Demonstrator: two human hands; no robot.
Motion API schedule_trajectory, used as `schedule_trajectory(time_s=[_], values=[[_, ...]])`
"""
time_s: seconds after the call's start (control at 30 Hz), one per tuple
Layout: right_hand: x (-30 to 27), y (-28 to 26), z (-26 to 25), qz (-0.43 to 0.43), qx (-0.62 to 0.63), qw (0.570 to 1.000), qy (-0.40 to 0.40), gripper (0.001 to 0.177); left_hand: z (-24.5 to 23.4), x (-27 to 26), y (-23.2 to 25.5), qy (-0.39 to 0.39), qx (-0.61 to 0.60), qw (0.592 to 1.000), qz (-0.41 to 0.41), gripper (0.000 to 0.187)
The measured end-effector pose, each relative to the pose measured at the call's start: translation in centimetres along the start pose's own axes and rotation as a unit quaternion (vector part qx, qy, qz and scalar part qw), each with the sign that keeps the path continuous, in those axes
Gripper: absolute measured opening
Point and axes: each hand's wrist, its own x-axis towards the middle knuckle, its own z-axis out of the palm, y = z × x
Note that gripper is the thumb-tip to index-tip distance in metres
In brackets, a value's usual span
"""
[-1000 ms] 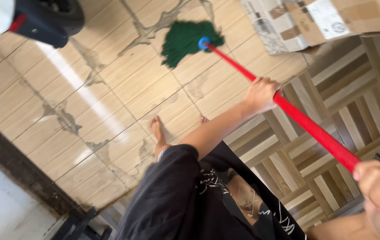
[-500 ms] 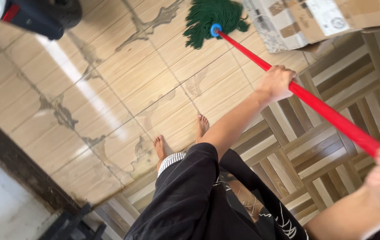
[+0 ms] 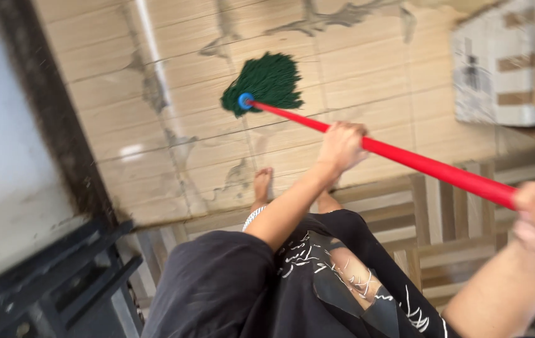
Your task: Mopping the tiled floor of a residence, moving through hallways and entryways.
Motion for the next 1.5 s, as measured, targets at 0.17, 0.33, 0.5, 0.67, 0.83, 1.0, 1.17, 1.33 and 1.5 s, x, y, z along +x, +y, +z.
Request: schedule_trajectory(time_s=[0.17, 0.33, 0.5, 0.67, 0.83, 1.0, 1.17, 1.33, 1.5], values=[[9.2, 1.4, 28.2, 0.043, 0.193, 0.978, -0.073, 0.016, -10.9, -9.5, -10.7, 0.115, -0.001, 0.991, -0.062, 0.008], [9.4, 6.2, 41.5, 0.072, 0.156, 0.962, -0.210, 0.009, -18.2, -18.7, -20.0, 0.244, 0.105, 0.960, -0.089, 0.006], [8.4, 9.2, 50.2, 0.079, 0.083, 0.934, -0.339, 0.014, -23.9, -25.9, -26.9, 0.233, 0.121, 0.954, -0.144, 0.008], [5.1, 13.4, 50.3, 0.106, 0.108, 0.919, -0.364, 0.022, -24.5, -27.8, -29.3, 0.199, 0.161, 0.946, -0.199, 0.018], [4.6, 9.7, 43.4, 0.108, 0.064, 0.953, -0.276, 0.011, -19.5, -24.6, -25.8, 0.117, 0.165, 0.967, -0.156, 0.012], [2.1, 1.4, 30.5, 0.127, 0.027, 0.981, -0.143, 0.014, -11.1, -17.1, -14.9, 0.063, 0.092, 0.992, -0.056, 0.013], [-3.0, -9.5, 17.6, 0.083, -0.039, 0.995, -0.044, 0.014, 0.0, -10.4, -1.0, -0.002, -0.012, 0.998, 0.063, 0.021], [-20.9, -16.7, 1.0, 0.096, -0.139, 0.984, 0.052, 0.033, 11.6, -6.2, 14.7, -0.087, -0.104, 0.986, 0.092, 0.009], [-23.0, -21.2, -0.4, 0.053, -0.192, 0.968, 0.151, 0.041, 21.5, -2.0, 25.7, -0.211, -0.099, 0.963, 0.138, 0.011]])
